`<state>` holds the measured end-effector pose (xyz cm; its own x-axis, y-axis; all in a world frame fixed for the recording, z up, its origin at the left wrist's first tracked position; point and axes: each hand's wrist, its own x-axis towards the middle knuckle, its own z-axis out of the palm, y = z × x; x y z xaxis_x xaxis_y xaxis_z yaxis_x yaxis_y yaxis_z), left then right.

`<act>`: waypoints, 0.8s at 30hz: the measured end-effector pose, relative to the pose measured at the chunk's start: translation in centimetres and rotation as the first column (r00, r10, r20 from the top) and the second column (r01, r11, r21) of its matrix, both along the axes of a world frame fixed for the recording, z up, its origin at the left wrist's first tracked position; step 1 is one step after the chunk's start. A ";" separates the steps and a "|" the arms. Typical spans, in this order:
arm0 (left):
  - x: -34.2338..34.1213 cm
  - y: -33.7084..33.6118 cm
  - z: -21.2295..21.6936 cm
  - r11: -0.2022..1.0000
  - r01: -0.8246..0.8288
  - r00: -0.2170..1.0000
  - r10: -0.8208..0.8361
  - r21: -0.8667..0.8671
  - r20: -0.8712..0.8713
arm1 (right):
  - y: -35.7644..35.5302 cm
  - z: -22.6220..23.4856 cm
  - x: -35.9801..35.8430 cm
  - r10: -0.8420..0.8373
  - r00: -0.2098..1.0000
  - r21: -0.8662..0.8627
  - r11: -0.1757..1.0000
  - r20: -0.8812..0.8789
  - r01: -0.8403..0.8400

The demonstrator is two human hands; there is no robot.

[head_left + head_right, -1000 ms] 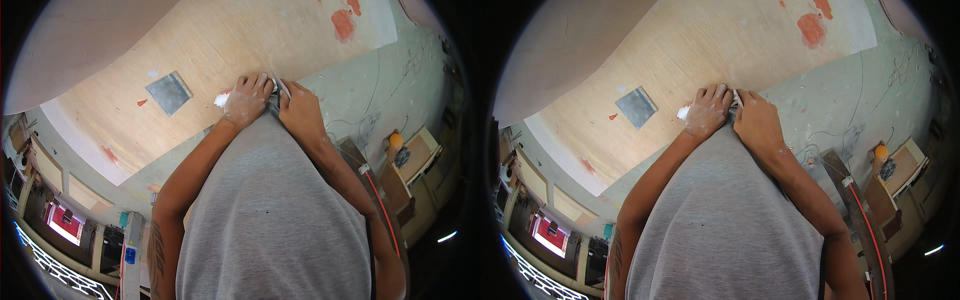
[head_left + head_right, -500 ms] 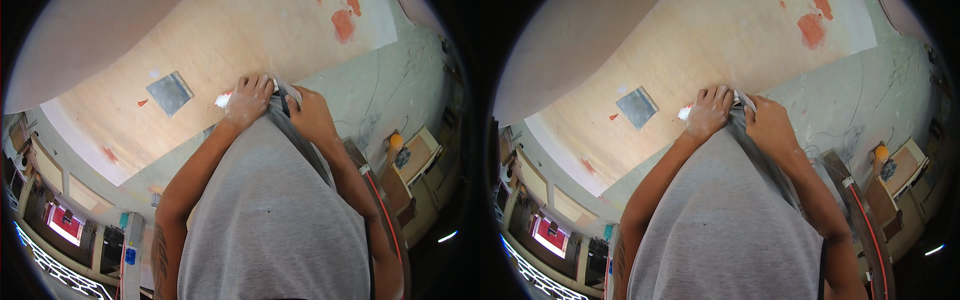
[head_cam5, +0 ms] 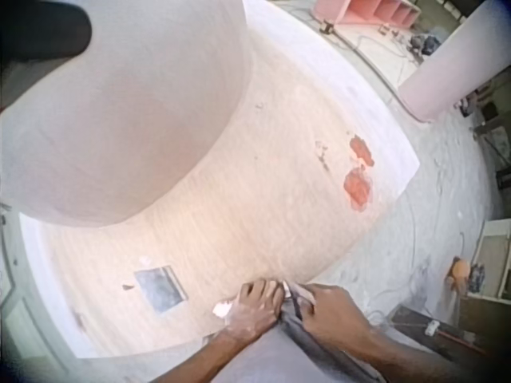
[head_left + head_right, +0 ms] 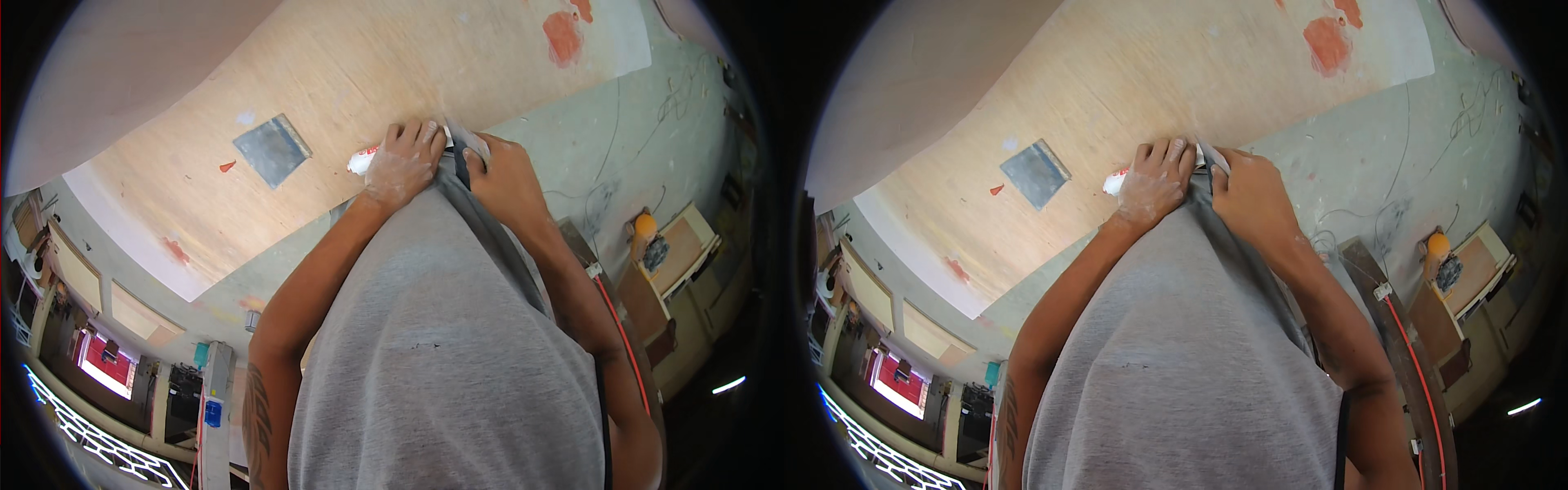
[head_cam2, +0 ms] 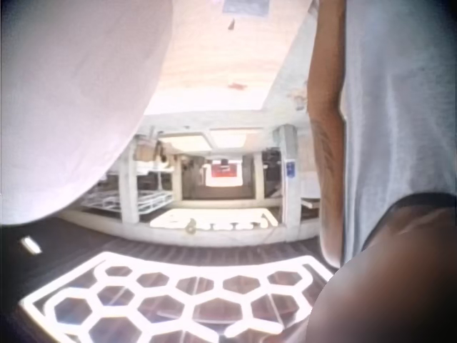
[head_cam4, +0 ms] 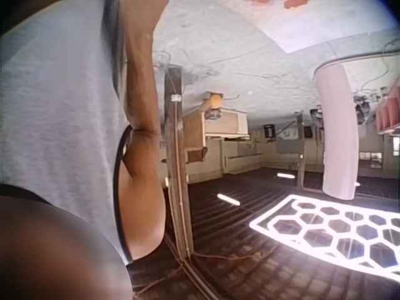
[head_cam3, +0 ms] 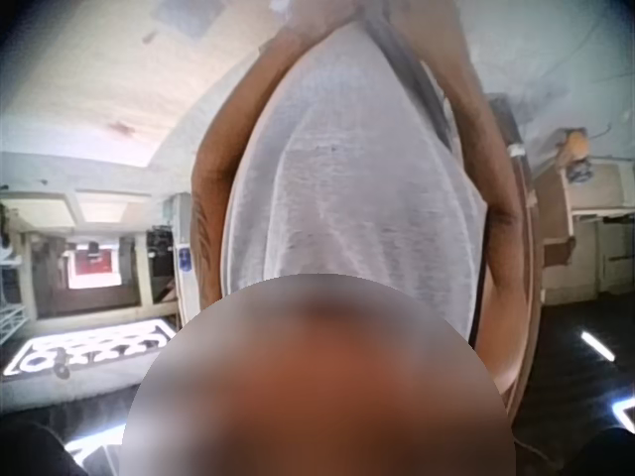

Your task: Apply wood filler from a tube onto a putty knife and smooth it over a surface.

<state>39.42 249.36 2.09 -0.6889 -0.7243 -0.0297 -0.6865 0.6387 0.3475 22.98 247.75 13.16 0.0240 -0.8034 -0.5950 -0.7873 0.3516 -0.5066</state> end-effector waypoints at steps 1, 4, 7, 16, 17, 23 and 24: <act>0.0 0.0 0.0 1.000 0.001 1.000 -0.001 0.002 0.000 | 0.0 0.0 0.2 -0.004 1.000 -0.018 1.000 -0.007 0.004; 0.0 0.0 0.1 1.000 0.000 1.000 0.000 -0.030 -0.018 | 0.3 -0.2 0.4 0.005 1.000 -0.055 0.998 -0.027 -0.006; 0.0 0.0 0.0 1.000 0.001 1.000 -0.001 -0.027 -0.007 | 0.0 0.3 1.0 -0.017 0.999 -0.013 1.000 -0.033 0.016; -0.1 0.2 0.2 0.998 0.015 1.000 -0.013 -0.066 0.019 | 1.9 -1.6 0.8 -0.009 0.997 -0.171 0.985 -0.072 -0.004; -0.1 0.2 0.2 0.999 0.004 1.000 -0.004 -0.047 0.000 | 2.2 -1.8 1.0 -0.011 0.997 -0.178 0.984 -0.071 -0.002; -0.2 0.3 -0.1 0.999 -0.019 1.000 0.019 -0.048 -0.009 | 2.6 -1.7 1.8 -0.032 0.992 -0.203 0.979 -0.123 0.006; -0.2 0.4 0.0 0.997 -0.030 1.000 0.029 -0.065 -0.009 | 2.6 -1.7 1.9 -0.029 0.992 -0.202 0.979 -0.119 0.004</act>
